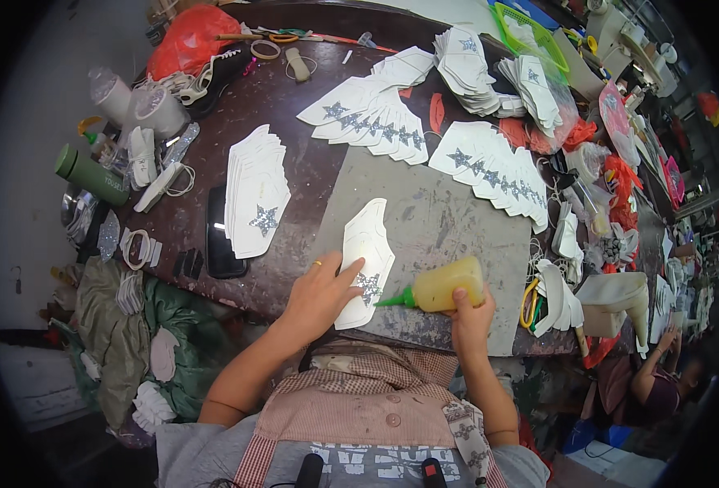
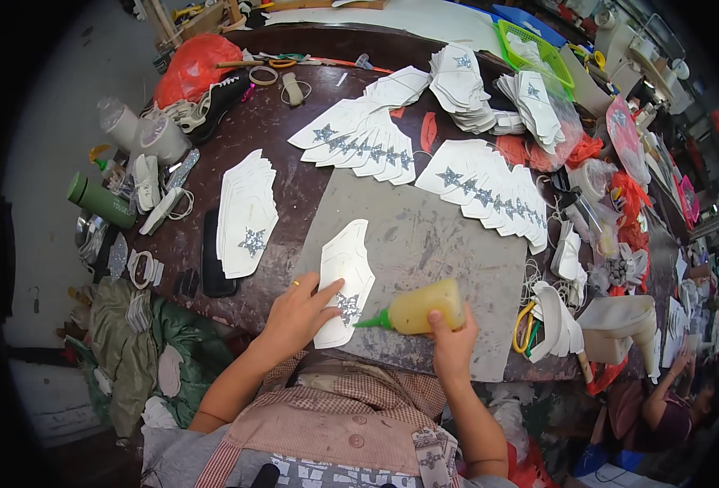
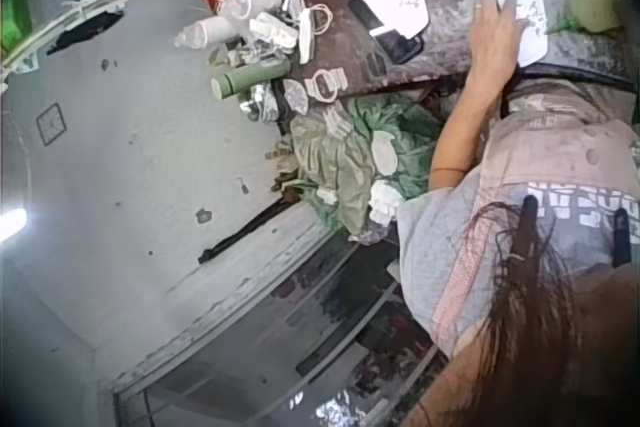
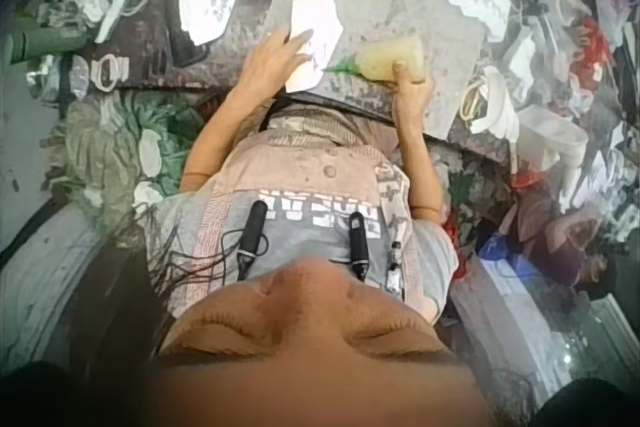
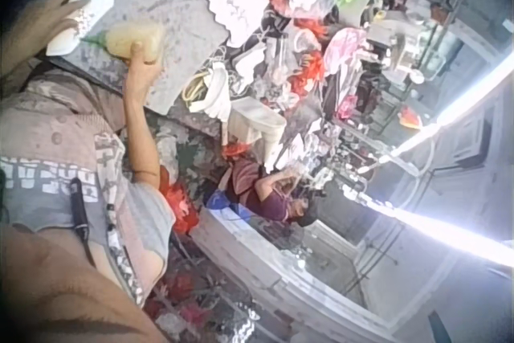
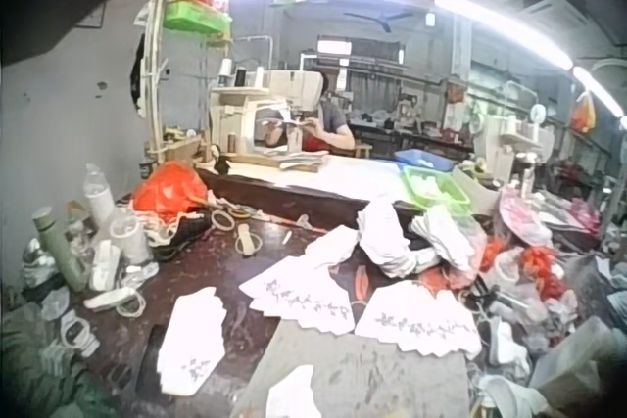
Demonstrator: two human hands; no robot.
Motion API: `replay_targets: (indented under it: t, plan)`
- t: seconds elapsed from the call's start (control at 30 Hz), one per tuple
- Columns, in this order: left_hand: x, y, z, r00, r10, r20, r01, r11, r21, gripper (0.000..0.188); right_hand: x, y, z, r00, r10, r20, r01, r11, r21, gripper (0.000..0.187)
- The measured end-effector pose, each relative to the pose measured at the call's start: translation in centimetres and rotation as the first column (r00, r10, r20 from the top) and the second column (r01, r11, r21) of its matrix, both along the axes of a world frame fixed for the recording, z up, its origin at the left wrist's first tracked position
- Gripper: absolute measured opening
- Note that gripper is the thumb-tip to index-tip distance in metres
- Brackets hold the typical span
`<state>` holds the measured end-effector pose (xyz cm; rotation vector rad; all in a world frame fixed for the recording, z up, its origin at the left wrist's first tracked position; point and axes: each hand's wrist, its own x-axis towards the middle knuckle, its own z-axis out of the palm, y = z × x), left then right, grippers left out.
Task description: The person applies glue from a squeeze bottle onto white fabric pieces and presses silver star decorations onto them. The person handles the items one at a time, placing the finished pieces into a growing stack on the table.
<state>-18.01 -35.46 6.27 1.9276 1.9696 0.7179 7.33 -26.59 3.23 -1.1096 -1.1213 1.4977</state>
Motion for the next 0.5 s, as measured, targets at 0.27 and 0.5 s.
replay_targets:
  t: [0.27,0.5]
  plan:
    - [0.1,0.0,0.1,0.999,0.017,-0.029,-0.018,0.999,-0.045,0.048,-0.4,-1.0,0.5,0.997,-0.068,-0.048,0.066,0.997,-0.049,0.043]
    - [-0.5,0.1,0.0,0.967,0.036,0.252,-0.015,0.996,-0.083,0.038,1.2,-5.4,1.5,0.999,0.036,0.003,-0.036,0.999,-0.028,0.039]
